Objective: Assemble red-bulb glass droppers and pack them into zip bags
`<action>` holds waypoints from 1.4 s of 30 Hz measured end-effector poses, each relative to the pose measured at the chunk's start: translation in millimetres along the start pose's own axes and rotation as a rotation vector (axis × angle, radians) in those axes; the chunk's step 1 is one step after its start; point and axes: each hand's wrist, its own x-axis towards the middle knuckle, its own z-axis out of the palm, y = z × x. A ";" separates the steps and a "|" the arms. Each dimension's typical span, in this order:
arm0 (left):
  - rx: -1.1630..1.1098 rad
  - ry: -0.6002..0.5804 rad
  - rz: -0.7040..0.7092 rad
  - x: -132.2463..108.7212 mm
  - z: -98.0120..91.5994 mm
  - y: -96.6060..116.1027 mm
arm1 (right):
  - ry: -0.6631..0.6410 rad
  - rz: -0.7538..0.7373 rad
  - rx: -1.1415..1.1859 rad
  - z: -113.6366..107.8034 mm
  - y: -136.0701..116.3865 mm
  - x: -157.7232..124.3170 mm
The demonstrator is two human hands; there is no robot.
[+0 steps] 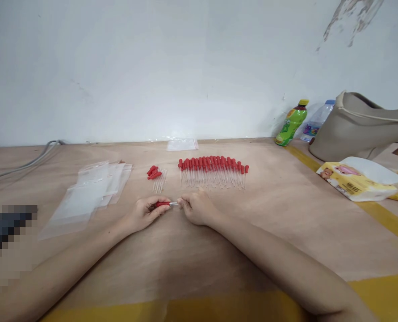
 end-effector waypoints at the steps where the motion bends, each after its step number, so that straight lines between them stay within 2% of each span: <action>1: 0.002 0.005 0.006 0.4 -0.5 0.2 | -0.011 0.009 0.015 -0.8 -0.6 0.8; 4: -0.005 0.000 0.012 2.7 -3.1 1.2 | -0.066 0.021 0.069 -6.5 -2.7 2.8; 8: -0.019 0.011 0.006 7.5 -5.9 -0.7 | -0.202 0.029 0.129 -23.2 -6.2 3.9; 12: -0.017 0.078 -0.049 12.1 -6.3 -6.1 | -0.297 0.161 0.279 -44.7 -0.5 6.0; 14: 0.009 0.060 -0.064 13.7 -6.4 -7.2 | -0.224 0.308 0.363 -53.0 7.5 10.4; 17: 0.071 -0.029 -0.045 14.7 -6.6 -5.6 | 0.042 0.478 0.263 -57.3 19.8 23.8; 19: 0.109 -0.055 -0.021 14.5 -6.7 -3.6 | 0.200 0.501 0.103 -53.1 24.1 36.5; 21: 0.126 -0.058 -0.010 14.0 -7.1 -1.8 | 0.270 0.504 -0.017 -43.5 24.5 50.5; 27: 0.132 -0.044 0.003 12.8 -9.8 0.3 | 0.239 0.553 -0.255 -8.2 18.3 82.6; 33: 0.113 -0.047 0.009 12.4 -6.3 -1.7 | 0.180 0.524 -0.356 2.6 20.4 86.9; 35: 0.122 0.001 0.000 12.6 -5.7 -4.4 | 0.185 0.500 -0.368 3.0 20.0 85.0; 37: 0.176 0.143 -0.026 14.4 -8.5 -9.4 | 0.203 0.464 -0.360 3.5 17.2 82.9; 39: 0.283 0.335 -0.048 18.3 -15.5 -17.2 | 0.218 0.415 -0.327 5.6 11.6 81.3; 41: 0.412 0.472 -0.035 23.7 -24.9 -27.5 | 0.226 0.359 -0.294 10.4 4.0 81.1; 42: 0.464 0.498 -0.020 26.5 -29.4 -33.2 | 0.231 0.331 -0.283 13.8 0.1 81.7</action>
